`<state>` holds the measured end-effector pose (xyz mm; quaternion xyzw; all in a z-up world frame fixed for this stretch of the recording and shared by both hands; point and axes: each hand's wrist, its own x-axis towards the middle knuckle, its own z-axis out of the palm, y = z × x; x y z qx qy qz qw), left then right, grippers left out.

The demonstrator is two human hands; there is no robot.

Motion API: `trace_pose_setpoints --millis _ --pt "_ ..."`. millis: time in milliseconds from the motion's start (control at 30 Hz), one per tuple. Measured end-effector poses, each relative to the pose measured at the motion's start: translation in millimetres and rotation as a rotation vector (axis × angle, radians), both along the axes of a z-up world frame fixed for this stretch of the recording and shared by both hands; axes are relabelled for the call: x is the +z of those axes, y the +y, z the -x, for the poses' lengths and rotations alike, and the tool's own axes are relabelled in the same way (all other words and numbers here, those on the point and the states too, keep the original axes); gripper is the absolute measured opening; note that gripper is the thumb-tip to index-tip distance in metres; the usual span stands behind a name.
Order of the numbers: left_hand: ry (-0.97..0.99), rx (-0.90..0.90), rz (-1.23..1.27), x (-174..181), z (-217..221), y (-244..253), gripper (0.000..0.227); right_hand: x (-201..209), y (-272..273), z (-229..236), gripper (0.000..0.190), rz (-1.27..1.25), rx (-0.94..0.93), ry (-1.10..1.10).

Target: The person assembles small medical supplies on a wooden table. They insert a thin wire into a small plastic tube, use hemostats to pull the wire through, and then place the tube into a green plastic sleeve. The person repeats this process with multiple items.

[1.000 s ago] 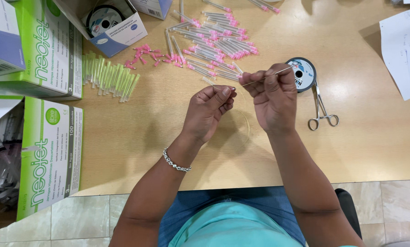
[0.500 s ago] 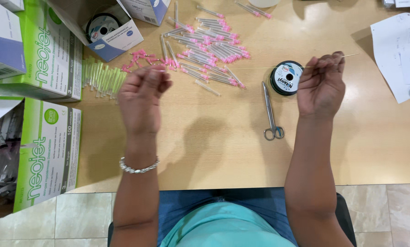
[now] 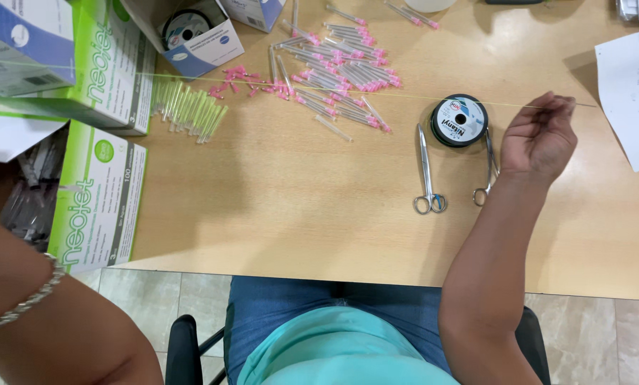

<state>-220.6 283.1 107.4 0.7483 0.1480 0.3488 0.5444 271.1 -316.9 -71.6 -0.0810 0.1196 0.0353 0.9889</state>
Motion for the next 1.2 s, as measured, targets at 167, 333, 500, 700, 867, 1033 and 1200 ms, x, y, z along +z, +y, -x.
trace_pose_setpoints --millis 167,333,500,700,867,1033,1200 --pt "0.228 0.258 0.294 21.2 -20.0 -27.1 0.045 -8.4 -20.2 -6.9 0.005 -0.099 -0.132 0.105" --pt "-0.176 0.047 0.003 -10.5 -145.1 -108.0 0.036 63.8 69.9 61.6 0.011 0.892 -0.116 -0.282" --pt "0.7 0.134 -0.706 -116.7 -225.0 -140.2 0.013 70.0 131.7 123.4 0.015 1.873 -0.097 -1.007" --pt "0.325 0.186 -1.155 -104.4 -244.5 -155.3 0.015 60.0 152.8 142.9 0.014 2.39 -0.262 -1.458" --pt "0.04 -0.077 -1.171 -80.2 -246.1 -248.2 0.019 66.6 161.0 153.1 0.015 2.411 -0.299 -1.546" --pt "0.191 -0.144 -1.285 -88.6 -253.4 -281.2 0.013 72.0 163.9 159.3 0.015 2.392 -0.335 -1.63" --pt "0.236 -0.179 -1.3 -101.5 -251.3 -275.7 0.012 75.5 164.3 162.3 0.016 2.386 -0.346 -1.655"
